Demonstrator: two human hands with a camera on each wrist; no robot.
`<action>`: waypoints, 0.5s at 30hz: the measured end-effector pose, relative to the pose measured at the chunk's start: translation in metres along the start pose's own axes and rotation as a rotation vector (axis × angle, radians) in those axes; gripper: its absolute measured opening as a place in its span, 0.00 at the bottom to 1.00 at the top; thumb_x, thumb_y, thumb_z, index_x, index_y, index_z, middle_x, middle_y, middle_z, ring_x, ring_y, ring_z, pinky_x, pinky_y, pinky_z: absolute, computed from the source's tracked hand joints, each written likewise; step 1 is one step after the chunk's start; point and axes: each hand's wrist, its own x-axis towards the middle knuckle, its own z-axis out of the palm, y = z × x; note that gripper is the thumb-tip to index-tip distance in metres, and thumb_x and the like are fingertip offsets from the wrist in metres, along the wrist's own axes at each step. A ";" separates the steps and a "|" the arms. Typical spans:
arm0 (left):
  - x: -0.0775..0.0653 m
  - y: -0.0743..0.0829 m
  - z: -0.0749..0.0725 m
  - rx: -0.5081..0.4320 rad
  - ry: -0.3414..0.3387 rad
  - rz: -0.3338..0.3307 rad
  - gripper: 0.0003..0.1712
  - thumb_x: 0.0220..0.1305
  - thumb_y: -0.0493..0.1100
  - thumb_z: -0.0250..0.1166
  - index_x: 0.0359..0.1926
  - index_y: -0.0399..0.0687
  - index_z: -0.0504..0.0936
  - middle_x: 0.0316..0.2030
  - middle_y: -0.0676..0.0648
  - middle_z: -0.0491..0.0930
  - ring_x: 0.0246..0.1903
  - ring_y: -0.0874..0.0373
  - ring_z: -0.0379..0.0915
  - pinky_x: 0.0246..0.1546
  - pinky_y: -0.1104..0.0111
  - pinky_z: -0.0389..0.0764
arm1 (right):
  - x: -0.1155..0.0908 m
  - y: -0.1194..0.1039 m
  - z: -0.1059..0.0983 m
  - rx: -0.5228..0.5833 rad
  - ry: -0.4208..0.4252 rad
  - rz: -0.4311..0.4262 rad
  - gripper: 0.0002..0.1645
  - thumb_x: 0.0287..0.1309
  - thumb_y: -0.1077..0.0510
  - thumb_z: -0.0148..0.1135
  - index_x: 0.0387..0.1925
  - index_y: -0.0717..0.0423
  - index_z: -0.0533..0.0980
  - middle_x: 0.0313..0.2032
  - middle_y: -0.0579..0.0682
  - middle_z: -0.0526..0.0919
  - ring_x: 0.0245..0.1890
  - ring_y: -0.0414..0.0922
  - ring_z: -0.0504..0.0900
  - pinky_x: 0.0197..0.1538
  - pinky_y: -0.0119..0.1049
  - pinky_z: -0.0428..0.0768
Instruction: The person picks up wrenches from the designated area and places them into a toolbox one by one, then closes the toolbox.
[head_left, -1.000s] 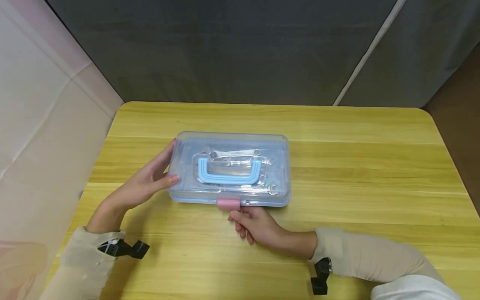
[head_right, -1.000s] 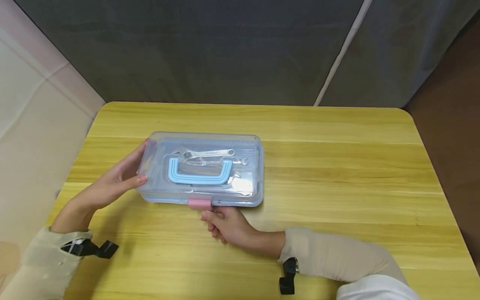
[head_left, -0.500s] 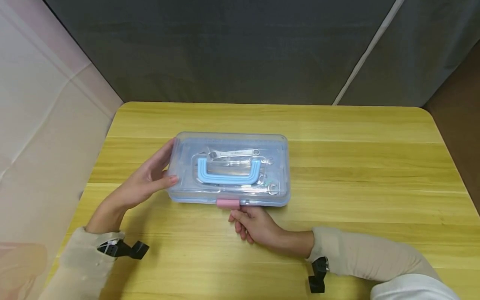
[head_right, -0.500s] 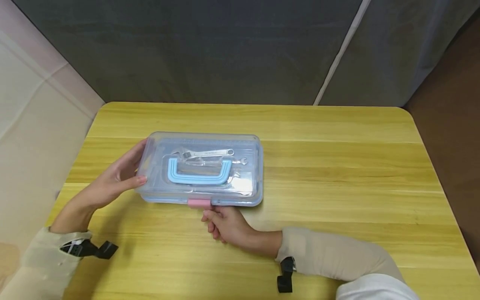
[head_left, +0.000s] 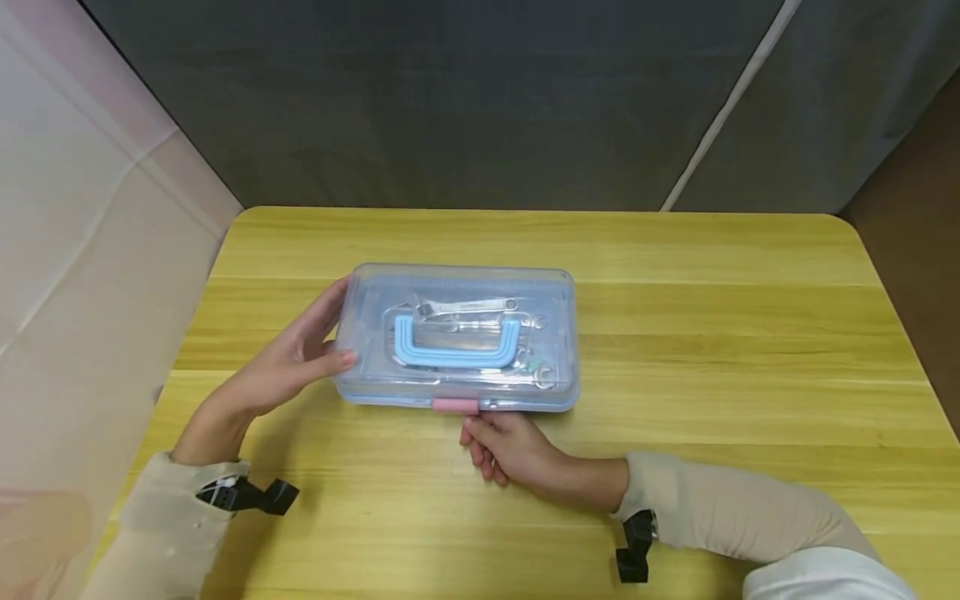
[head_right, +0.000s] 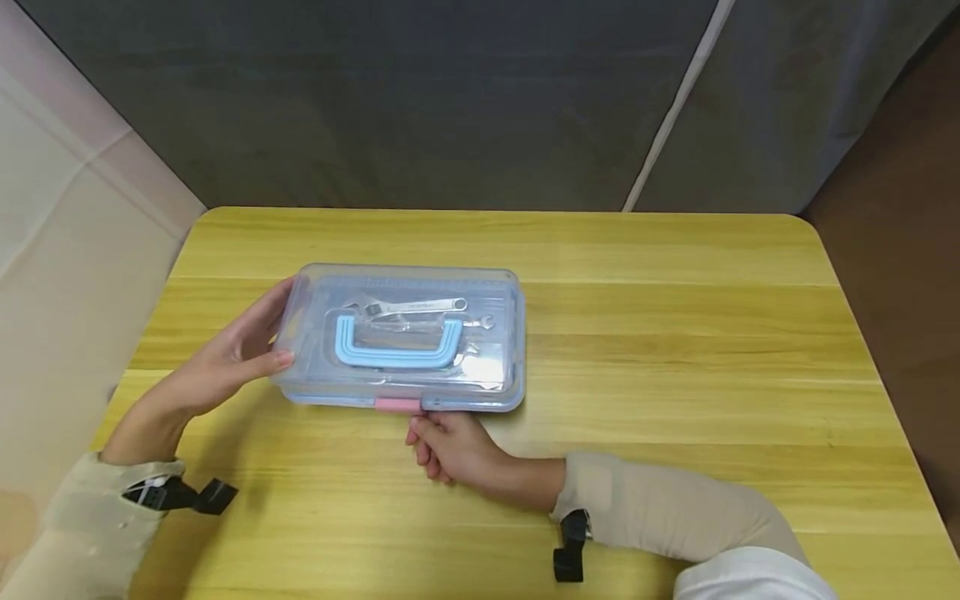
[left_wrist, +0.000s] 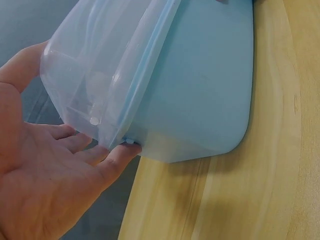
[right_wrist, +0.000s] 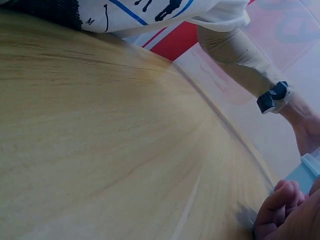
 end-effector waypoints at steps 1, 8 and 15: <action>0.000 0.000 0.000 0.007 0.001 -0.004 0.52 0.71 0.26 0.58 0.82 0.49 0.34 0.81 0.41 0.31 0.77 0.35 0.32 0.60 0.75 0.75 | 0.000 0.000 -0.001 -0.001 -0.008 0.001 0.16 0.79 0.56 0.47 0.38 0.63 0.75 0.22 0.48 0.75 0.17 0.38 0.70 0.18 0.29 0.69; 0.001 -0.001 0.001 0.047 0.008 -0.009 0.52 0.71 0.28 0.58 0.82 0.51 0.35 0.80 0.40 0.34 0.75 0.35 0.40 0.58 0.75 0.76 | -0.004 -0.002 -0.010 -0.030 -0.105 0.000 0.19 0.78 0.52 0.49 0.39 0.64 0.76 0.23 0.47 0.76 0.19 0.38 0.72 0.19 0.28 0.70; 0.000 0.003 -0.007 0.149 0.068 0.009 0.42 0.74 0.30 0.56 0.80 0.43 0.46 0.78 0.37 0.49 0.74 0.50 0.53 0.62 0.79 0.70 | -0.024 -0.026 -0.030 -0.179 -0.309 -0.057 0.16 0.76 0.57 0.52 0.41 0.69 0.77 0.26 0.47 0.79 0.24 0.40 0.76 0.23 0.29 0.74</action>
